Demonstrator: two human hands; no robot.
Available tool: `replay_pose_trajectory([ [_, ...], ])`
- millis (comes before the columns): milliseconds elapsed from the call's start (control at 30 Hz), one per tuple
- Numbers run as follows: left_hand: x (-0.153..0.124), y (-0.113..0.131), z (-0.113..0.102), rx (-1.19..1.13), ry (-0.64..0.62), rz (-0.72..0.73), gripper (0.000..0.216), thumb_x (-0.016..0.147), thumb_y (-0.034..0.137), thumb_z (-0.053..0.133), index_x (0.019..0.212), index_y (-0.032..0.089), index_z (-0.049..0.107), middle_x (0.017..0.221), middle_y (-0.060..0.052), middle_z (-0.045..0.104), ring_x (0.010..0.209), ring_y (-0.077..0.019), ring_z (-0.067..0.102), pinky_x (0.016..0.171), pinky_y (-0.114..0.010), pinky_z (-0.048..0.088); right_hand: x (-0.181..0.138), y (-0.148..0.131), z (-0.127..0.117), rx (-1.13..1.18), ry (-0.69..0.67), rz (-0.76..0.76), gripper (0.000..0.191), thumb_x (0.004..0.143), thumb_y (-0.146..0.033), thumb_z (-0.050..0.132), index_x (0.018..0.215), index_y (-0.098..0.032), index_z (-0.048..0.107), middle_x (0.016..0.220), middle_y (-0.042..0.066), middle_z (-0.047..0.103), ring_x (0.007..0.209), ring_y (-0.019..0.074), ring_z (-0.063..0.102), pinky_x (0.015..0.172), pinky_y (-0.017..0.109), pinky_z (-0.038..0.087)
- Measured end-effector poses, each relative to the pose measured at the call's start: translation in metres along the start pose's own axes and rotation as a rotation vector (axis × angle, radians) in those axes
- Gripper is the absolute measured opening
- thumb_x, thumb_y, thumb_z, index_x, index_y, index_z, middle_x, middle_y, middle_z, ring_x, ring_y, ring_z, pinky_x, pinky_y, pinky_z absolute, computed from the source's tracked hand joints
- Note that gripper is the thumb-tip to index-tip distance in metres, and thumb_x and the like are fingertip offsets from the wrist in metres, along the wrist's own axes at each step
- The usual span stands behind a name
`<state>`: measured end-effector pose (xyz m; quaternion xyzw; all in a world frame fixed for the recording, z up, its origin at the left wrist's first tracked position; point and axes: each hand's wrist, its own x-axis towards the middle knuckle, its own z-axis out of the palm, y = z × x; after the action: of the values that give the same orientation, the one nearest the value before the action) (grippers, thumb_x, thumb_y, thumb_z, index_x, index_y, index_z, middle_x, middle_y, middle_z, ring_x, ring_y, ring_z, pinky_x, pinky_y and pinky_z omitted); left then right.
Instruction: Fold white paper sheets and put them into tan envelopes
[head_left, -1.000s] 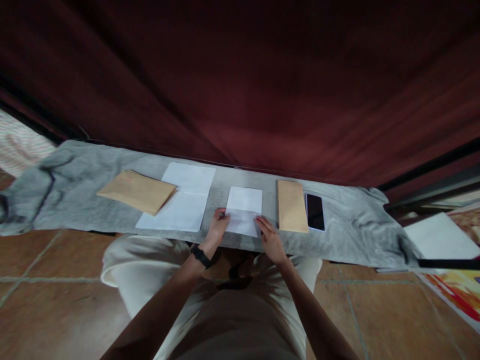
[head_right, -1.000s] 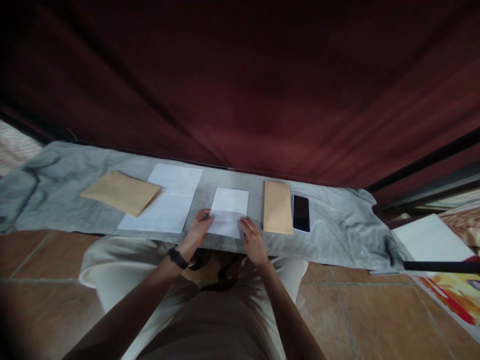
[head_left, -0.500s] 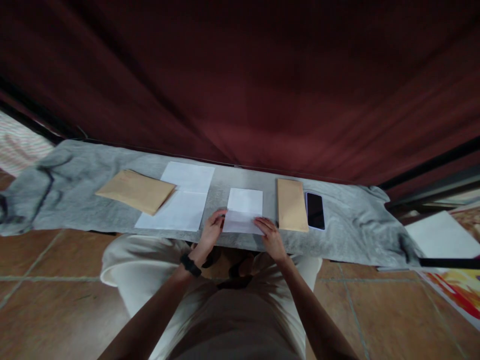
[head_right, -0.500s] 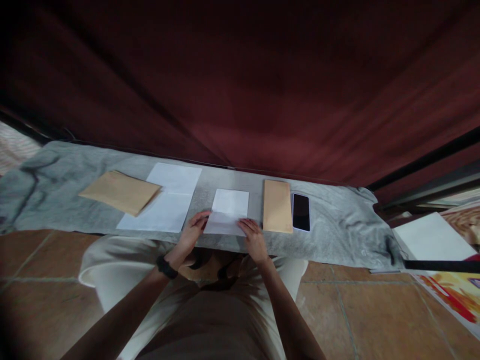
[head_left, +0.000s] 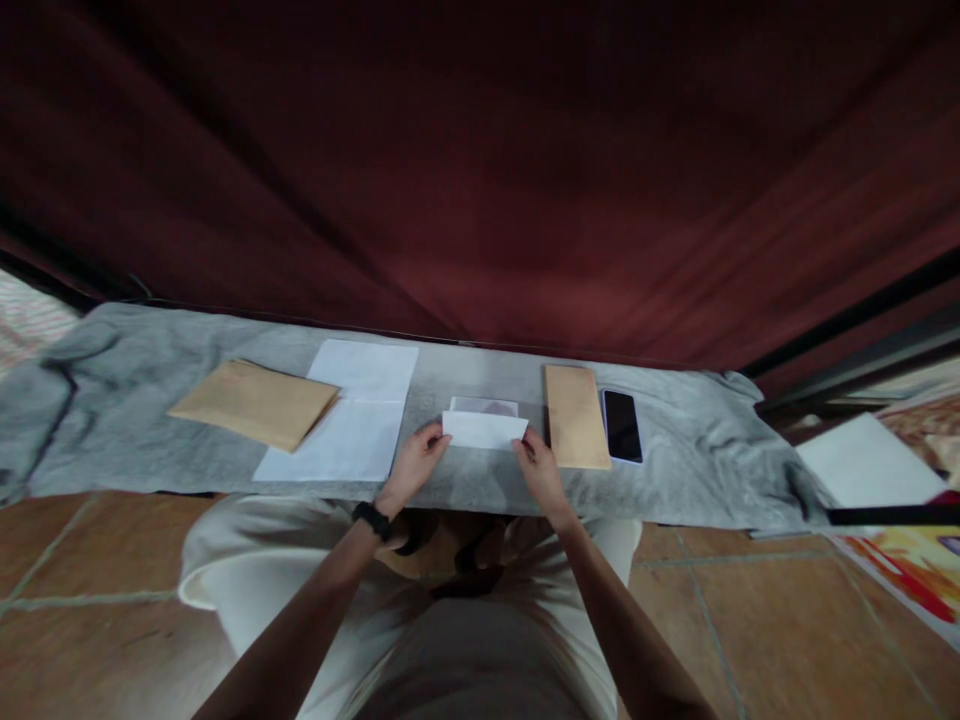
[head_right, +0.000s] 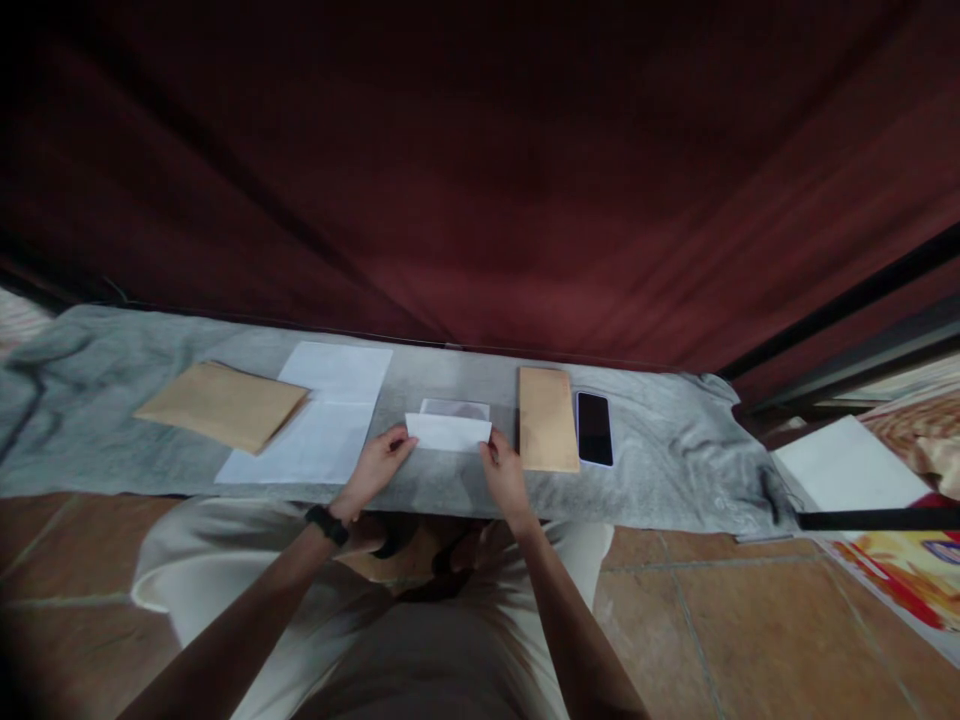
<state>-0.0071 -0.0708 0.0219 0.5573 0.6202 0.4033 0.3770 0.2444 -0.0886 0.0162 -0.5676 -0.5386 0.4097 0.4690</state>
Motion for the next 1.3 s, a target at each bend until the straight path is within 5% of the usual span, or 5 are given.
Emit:
replay_pose_trajectory([
  [167, 0.007, 0.004, 0.009, 0.064, 0.06, 0.009, 0.026, 0.082, 0.027, 0.064, 0.107, 0.024, 0.071, 0.078, -0.001, 0.069, 0.073, -0.0203, 0.063, 0.076, -0.03, 0.049, 0.007, 0.004, 0.013, -0.184, 0.098, -0.025, 0.051, 0.094, -0.03, 0.053, 0.144, -0.019, 0.054, 0.112, 0.011, 0.074, 0.101, 0.0248, 0.071, 0.095, 0.039, 0.055],
  [400, 0.003, 0.015, 0.022, 0.439, 0.088, 0.049, 0.048, 0.091, 0.023, 0.055, 0.139, 0.018, 0.057, 0.097, -0.009, 0.071, 0.092, -0.0266, 0.068, 0.086, -0.036, 0.051, 0.003, 0.009, 0.024, -0.525, 0.121, -0.218, 0.054, 0.096, -0.015, 0.042, 0.149, -0.016, 0.048, 0.144, 0.019, 0.054, 0.132, 0.0292, 0.056, 0.11, 0.047, 0.048],
  [700, 0.002, 0.017, 0.027, 0.692, 0.057, 0.22, 0.041, 0.095, 0.019, 0.045, 0.133, 0.019, 0.062, 0.113, -0.014, 0.072, 0.107, -0.0308, 0.066, 0.099, -0.04, 0.047, 0.003, 0.002, 0.04, -0.697, -0.04, -0.328, 0.052, 0.097, -0.008, 0.043, 0.147, -0.016, 0.054, 0.156, 0.015, 0.048, 0.148, 0.026, 0.04, 0.122, 0.047, 0.036],
  [1100, 0.001, 0.022, 0.024, 0.78, 0.008, 0.23, 0.04, 0.094, 0.015, 0.044, 0.127, 0.019, 0.067, 0.109, -0.015, 0.071, 0.106, -0.0315, 0.063, 0.099, -0.044, 0.046, 0.013, 0.018, 0.064, -0.767, 0.027, -0.342, 0.054, 0.104, -0.029, 0.044, 0.154, -0.007, 0.043, 0.161, 0.022, 0.039, 0.152, 0.0306, 0.033, 0.123, 0.055, 0.032],
  [1300, 0.009, 0.02, 0.051, 0.592, 0.02, 0.36, 0.046, 0.098, 0.022, 0.043, 0.141, 0.015, 0.057, 0.15, -0.017, 0.052, 0.144, -0.0324, 0.042, 0.118, -0.048, 0.036, 0.009, 0.023, 0.066, -0.782, 0.024, -0.352, 0.054, 0.104, -0.027, 0.043, 0.154, -0.007, 0.042, 0.161, 0.023, 0.038, 0.153, 0.0314, 0.033, 0.123, 0.057, 0.031],
])
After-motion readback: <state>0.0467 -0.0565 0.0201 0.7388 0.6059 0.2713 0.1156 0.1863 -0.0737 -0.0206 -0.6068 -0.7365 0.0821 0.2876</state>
